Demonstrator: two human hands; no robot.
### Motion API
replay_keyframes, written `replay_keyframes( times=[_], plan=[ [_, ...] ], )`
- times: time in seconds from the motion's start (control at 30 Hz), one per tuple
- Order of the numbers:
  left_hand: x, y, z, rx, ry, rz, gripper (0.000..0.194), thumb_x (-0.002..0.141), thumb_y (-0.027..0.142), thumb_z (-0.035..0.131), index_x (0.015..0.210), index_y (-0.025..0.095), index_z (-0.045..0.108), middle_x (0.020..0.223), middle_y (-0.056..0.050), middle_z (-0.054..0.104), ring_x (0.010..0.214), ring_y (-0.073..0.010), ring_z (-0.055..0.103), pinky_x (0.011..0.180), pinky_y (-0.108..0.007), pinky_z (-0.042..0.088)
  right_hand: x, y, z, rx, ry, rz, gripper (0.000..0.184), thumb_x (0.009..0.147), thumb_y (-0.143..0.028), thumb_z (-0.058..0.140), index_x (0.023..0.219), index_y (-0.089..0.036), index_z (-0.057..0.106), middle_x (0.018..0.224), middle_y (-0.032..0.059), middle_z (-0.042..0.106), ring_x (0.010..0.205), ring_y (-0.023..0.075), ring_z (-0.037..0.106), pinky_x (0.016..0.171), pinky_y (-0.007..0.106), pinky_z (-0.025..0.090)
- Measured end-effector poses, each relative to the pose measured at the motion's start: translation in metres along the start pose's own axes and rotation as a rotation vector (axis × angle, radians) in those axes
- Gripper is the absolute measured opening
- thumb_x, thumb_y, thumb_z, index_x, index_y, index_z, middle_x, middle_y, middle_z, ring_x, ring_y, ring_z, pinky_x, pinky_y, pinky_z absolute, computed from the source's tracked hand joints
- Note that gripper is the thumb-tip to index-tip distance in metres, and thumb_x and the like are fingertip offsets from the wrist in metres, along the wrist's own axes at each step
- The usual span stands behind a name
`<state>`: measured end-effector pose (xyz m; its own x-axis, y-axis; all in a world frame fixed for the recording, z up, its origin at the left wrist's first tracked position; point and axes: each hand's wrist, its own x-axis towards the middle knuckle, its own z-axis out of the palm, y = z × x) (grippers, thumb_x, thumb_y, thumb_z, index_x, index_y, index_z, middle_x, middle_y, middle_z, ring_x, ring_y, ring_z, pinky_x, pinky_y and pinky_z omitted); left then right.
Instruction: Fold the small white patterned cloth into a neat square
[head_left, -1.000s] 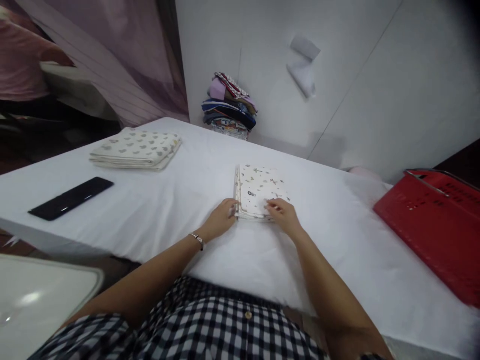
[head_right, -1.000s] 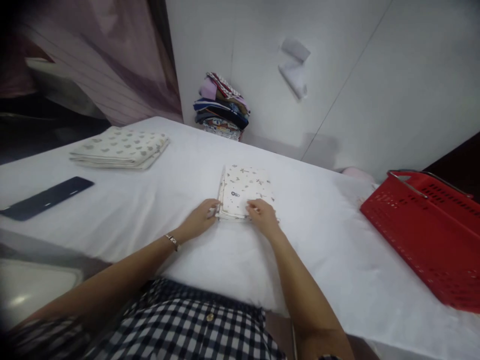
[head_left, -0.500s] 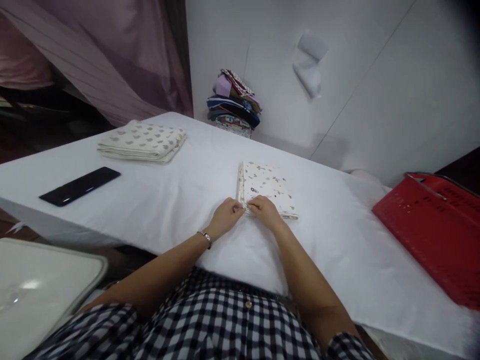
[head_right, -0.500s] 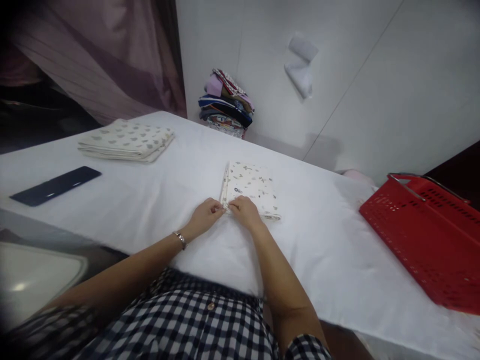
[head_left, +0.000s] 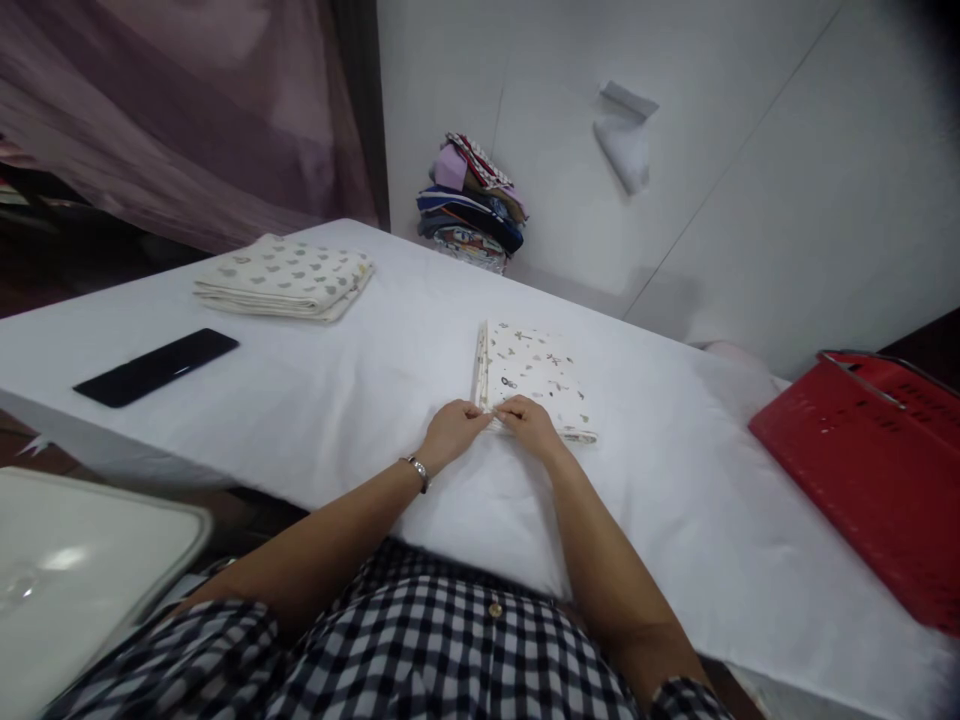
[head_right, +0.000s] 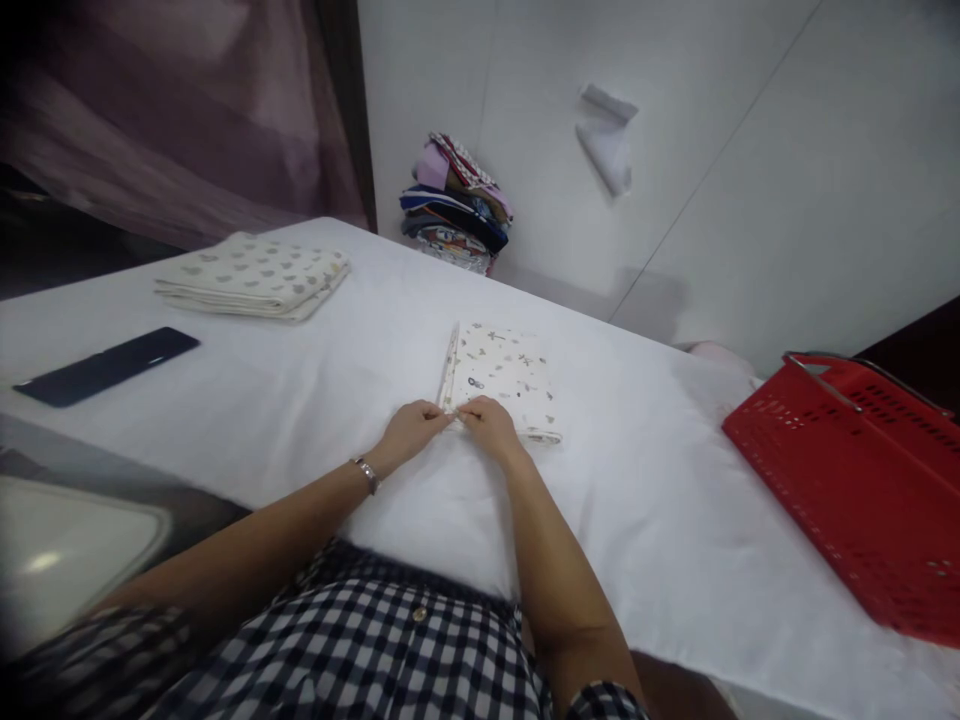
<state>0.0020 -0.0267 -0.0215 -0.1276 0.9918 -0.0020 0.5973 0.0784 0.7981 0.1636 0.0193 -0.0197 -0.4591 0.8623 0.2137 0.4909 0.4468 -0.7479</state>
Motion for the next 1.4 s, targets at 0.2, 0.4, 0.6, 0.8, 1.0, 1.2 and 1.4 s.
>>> replay_keyframes(
  times=[0.2, 0.4, 0.6, 0.8, 1.0, 1.2, 1.4],
  plan=[
    [0.000, -0.001, -0.001, -0.047, 0.016, -0.033, 0.028, 0.069, 0.044, 0.056, 0.057, 0.018, 0.055, 0.055, 0.002, 0.054, 0.056, -0.0129, 0.048, 0.054, -0.025, 0.033, -0.008, -0.001, 0.010, -0.081, 0.198, -0.049, 0.019, 0.084, -0.022, 0.046, 0.080, -0.022, 0.065, 0.084, 0.0022, 0.061, 0.082, 0.0166, 0.054, 0.075, 0.030, 0.042],
    [0.000, -0.006, 0.001, -0.141, 0.007, -0.049, 0.027, 0.069, 0.043, 0.056, 0.059, 0.018, 0.056, 0.057, 0.003, 0.055, 0.058, -0.0126, 0.050, 0.055, -0.025, 0.036, -0.017, -0.009, 0.012, -0.276, 0.122, -0.190, 0.016, 0.086, -0.025, 0.049, 0.087, -0.023, 0.064, 0.091, 0.0051, 0.062, 0.088, 0.0199, 0.052, 0.080, 0.034, 0.038],
    [-0.002, -0.008, 0.000, -0.188, -0.006, -0.001, 0.026, 0.072, 0.042, 0.054, 0.069, 0.018, 0.064, 0.072, 0.001, 0.063, 0.072, -0.0153, 0.056, 0.066, -0.027, 0.041, -0.015, -0.004, 0.010, -0.250, 0.103, -0.198, 0.011, 0.083, -0.026, 0.054, 0.088, -0.022, 0.063, 0.090, 0.0044, 0.062, 0.087, 0.0194, 0.052, 0.079, 0.033, 0.038],
    [-0.001, -0.012, 0.000, -0.187, -0.018, 0.006, 0.025, 0.071, 0.040, 0.055, 0.071, 0.018, 0.066, 0.075, 0.000, 0.065, 0.073, -0.0167, 0.058, 0.068, -0.028, 0.043, -0.014, -0.004, 0.012, -0.130, 0.180, -0.151, 0.013, 0.085, -0.026, 0.049, 0.080, -0.022, 0.061, 0.081, 0.0028, 0.060, 0.081, 0.0174, 0.053, 0.075, 0.031, 0.040],
    [0.000, -0.012, 0.001, -0.213, -0.016, -0.017, 0.026, 0.070, 0.040, 0.056, 0.075, 0.017, 0.067, 0.081, -0.002, 0.067, 0.079, -0.0181, 0.060, 0.073, -0.028, 0.044, -0.018, -0.011, 0.013, -0.149, 0.214, -0.185, 0.014, 0.086, -0.027, 0.049, 0.081, -0.022, 0.060, 0.084, 0.0035, 0.060, 0.082, 0.0175, 0.052, 0.076, 0.031, 0.040],
    [-0.003, -0.007, -0.002, -0.224, -0.017, -0.049, 0.027, 0.070, 0.040, 0.055, 0.075, 0.017, 0.067, 0.080, -0.002, 0.068, 0.079, -0.0184, 0.060, 0.073, -0.028, 0.044, -0.018, -0.008, 0.018, -0.234, 0.197, -0.226, 0.013, 0.087, -0.027, 0.049, 0.087, -0.021, 0.061, 0.089, 0.0051, 0.061, 0.085, 0.0187, 0.052, 0.078, 0.032, 0.039],
    [-0.006, -0.005, -0.004, -0.273, -0.024, -0.042, 0.025, 0.071, 0.039, 0.055, 0.073, 0.018, 0.067, 0.079, -0.001, 0.068, 0.081, -0.0175, 0.060, 0.074, -0.027, 0.044, -0.018, -0.006, 0.017, -0.233, 0.158, -0.251, 0.013, 0.082, -0.028, 0.055, 0.092, -0.020, 0.060, 0.093, 0.0057, 0.062, 0.089, 0.0198, 0.053, 0.079, 0.033, 0.040]
  ],
)
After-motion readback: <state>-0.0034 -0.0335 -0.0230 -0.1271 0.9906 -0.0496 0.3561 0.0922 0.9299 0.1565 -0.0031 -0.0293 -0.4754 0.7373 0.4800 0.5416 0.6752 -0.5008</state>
